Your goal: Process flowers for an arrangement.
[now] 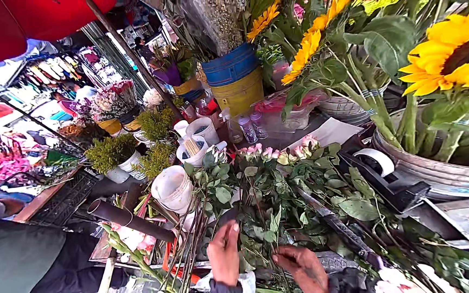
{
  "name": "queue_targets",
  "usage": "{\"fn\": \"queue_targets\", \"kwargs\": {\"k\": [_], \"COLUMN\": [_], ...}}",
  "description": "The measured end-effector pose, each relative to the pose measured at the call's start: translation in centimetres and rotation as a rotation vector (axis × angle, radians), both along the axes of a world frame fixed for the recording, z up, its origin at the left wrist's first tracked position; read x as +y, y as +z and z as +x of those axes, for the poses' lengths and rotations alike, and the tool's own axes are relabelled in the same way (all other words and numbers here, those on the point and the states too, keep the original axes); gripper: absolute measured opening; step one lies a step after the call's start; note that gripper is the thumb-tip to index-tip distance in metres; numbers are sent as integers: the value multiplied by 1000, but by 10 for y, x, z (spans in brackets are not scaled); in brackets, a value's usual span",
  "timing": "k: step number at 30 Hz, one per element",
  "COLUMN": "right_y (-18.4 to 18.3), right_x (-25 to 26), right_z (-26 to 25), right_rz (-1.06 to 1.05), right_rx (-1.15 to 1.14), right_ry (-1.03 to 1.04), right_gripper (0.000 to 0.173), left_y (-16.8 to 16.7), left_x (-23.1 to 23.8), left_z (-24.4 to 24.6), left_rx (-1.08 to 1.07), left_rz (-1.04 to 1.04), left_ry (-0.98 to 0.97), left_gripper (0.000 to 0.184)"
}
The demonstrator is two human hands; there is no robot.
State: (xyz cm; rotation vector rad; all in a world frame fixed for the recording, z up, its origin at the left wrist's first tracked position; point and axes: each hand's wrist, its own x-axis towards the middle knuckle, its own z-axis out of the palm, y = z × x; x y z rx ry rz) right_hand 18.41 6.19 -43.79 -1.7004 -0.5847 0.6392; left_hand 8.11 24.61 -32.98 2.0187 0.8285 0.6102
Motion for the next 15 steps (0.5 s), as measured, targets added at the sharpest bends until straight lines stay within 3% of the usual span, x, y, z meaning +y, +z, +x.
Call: {"fn": "queue_targets", "kwargs": {"k": [4, 9, 11, 15], "right_y": [1, -10, -14, -7], "right_x": [-37, -74, -84, -98], "right_z": [-13, -4, 2, 17], "right_rz": [-5, 35, 57, 221], "right_rx": [-269, -547, -476, 73], "right_ry": [76, 22, -67, -267], "right_gripper": [18, 17, 15, 9], "left_y": [8, 21, 24, 25], "left_x": [-2, -24, -35, -49], "left_z": [61, 64, 57, 39], "left_rx": [47, -53, -127, -256], "left_rz": [-80, -299, -297, -221], "left_ry": [-20, -174, -171, -87], "left_gripper": [35, 21, 20, 21]}}
